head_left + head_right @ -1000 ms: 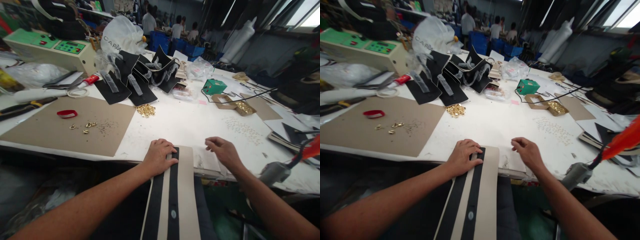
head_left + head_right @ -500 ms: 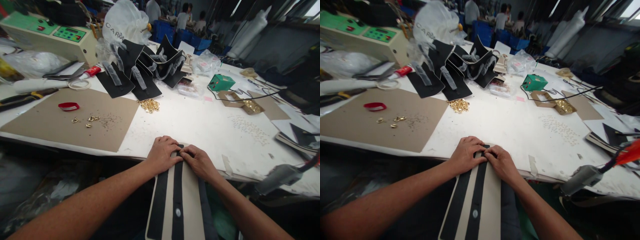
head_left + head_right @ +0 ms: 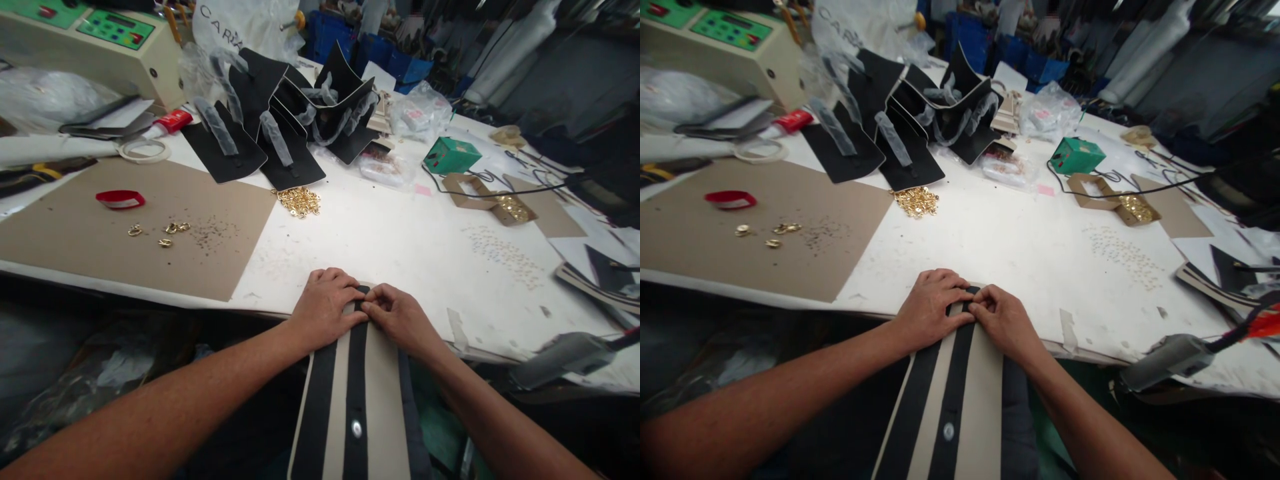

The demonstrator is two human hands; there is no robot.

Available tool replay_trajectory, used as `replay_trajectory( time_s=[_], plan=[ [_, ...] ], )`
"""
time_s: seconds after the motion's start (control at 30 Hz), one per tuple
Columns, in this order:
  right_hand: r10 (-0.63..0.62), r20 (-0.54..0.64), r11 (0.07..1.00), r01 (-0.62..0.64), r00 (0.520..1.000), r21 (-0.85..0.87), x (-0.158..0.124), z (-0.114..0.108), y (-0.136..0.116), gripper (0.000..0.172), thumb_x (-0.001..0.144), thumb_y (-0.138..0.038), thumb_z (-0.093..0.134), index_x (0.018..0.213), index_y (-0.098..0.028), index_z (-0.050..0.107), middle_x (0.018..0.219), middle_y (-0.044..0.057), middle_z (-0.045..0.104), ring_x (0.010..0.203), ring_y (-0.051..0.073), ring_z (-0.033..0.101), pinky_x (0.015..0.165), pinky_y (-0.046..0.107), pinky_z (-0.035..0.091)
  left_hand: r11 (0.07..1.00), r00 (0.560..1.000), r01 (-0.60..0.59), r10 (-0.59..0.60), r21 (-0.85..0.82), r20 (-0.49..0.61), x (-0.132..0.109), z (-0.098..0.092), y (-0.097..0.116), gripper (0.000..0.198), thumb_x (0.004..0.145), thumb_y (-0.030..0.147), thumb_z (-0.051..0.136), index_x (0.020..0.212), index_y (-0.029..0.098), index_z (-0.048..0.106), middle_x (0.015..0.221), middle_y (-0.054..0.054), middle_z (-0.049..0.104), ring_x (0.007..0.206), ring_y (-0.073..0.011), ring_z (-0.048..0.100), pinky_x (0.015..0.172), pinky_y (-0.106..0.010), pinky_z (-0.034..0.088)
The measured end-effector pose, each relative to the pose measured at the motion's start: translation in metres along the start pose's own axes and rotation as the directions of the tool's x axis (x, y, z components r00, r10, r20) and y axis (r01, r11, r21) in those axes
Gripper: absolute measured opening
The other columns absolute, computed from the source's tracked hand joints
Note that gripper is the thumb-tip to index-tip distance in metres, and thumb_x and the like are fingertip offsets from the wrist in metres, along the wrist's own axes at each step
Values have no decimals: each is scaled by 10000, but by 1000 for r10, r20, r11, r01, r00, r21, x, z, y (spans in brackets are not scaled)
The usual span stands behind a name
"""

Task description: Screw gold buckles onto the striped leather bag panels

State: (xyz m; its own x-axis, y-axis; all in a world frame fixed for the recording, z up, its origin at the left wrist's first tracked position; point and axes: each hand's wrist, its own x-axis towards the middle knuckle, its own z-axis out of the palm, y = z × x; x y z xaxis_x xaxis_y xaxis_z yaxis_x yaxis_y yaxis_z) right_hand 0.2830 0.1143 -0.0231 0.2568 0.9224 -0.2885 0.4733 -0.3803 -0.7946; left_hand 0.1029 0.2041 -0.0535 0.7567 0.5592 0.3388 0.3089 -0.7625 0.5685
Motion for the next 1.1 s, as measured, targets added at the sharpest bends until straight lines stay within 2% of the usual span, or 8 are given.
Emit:
replay_trajectory(
  time_s=[0.17,0.37,0.57,0.7,0.83,0.9,0.97,1.1],
  plan=[
    [89,188,983,-117,978,143,12,-7,3,191,841,-387,689,830,-214,609,544,-58,579,480,118,497,491,238,353,999,999,-38,38,4,-33,-2,3,-5,276,890,417,799,1132,286,779,1240,-4,762,1223,-277,603,1033,-492,412],
    [53,178,986,-80,983,145,8,-6,6,170,875,-366,662,841,-209,608,551,-47,599,486,106,501,489,216,354,998,998,-56,56,12,17,-4,1,-7,388,837,443,849,1185,293,770,1283,-2,763,1277,-295,603,1073,-507,428],
    [11,85,997,-18,996,80,3,-4,3,153,878,-350,650,826,-207,637,565,-38,608,509,115,533,515,227,388,995,997,-44,38,89,70,-2,-5,-1,350,864,445,824,1174,291,779,1294,-9,758,1283,-303,602,1072,-521,452],
    [10,26,977,-15,1000,211,-4,-4,1,239,876,-422,668,964,-200,654,616,-28,630,549,141,575,534,247,436,991,995,-46,34,128,96,0,-8,3,354,882,455,802,1189,278,779,1324,-10,747,1293,-306,596,1074,-525,463],
    [30,-186,955,27,982,295,-35,-11,8,387,870,-532,701,1033,-183,662,655,-7,653,601,177,618,597,295,500,991,995,-47,35,128,95,2,-10,5,349,883,456,800,1180,274,787,1322,-15,748,1290,-302,602,1086,-518,463],
    [48,-375,958,63,926,280,-62,-18,21,427,860,-579,720,1019,-185,673,698,12,672,641,199,642,633,321,524,991,995,-49,38,121,88,2,-8,3,358,878,455,805,1185,273,787,1324,-15,749,1298,-305,602,1092,-513,461],
    [93,-583,967,67,807,246,-91,-28,40,454,845,-616,732,1001,-192,680,774,40,701,703,229,672,677,353,551,992,997,-50,42,117,70,2,-5,-2,360,875,453,807,1189,278,786,1328,-15,748,1306,-309,601,1099,-516,455],
    [187,-890,982,-69,416,175,-140,-58,89,530,820,-630,765,1097,-187,677,960,79,724,865,261,696,811,393,574,993,998,-59,55,103,36,4,3,-14,351,867,470,803,1173,298,792,1339,-19,743,1308,-320,599,1104,-524,443]
  ],
)
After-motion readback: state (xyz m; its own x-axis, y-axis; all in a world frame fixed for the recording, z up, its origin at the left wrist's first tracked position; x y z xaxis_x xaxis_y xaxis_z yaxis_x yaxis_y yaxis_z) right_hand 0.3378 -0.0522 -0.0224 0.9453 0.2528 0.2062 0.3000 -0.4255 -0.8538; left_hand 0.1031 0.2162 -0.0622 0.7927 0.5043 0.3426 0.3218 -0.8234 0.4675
